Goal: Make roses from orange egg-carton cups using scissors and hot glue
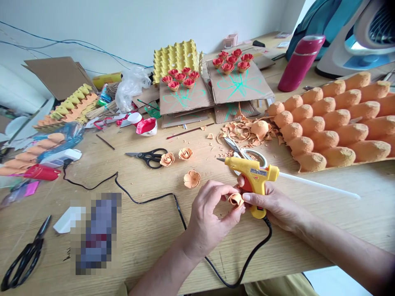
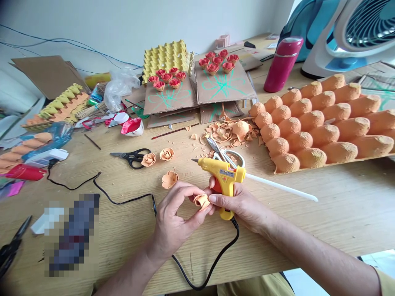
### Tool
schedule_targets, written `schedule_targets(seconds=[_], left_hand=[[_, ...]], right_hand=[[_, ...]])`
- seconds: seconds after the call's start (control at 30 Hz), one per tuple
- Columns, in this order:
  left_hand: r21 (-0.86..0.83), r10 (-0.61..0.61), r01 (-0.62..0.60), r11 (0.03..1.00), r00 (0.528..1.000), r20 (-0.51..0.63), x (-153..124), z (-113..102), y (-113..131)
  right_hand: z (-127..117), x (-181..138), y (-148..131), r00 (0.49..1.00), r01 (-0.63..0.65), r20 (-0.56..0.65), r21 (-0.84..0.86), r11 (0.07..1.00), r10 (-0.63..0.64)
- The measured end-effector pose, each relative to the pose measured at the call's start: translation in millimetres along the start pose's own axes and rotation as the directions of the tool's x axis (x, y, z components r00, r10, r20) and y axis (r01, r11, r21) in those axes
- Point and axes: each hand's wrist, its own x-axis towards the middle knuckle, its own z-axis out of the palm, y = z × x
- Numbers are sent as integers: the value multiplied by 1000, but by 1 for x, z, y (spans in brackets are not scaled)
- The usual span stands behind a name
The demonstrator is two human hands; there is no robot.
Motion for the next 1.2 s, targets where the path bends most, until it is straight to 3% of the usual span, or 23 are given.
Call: schedule_targets(seconds=[0.57, 1.2], left_hand=[[-30, -17, 19, 999, 997, 69, 0, -1, -2], [-41, -33, 37, 998, 996, 83, -1, -1, -1]], right_hand=[[-3, 1, 3, 999, -6, 53, 50, 999, 3], [-2, 0, 5, 999, -4, 34, 37, 999, 3]])
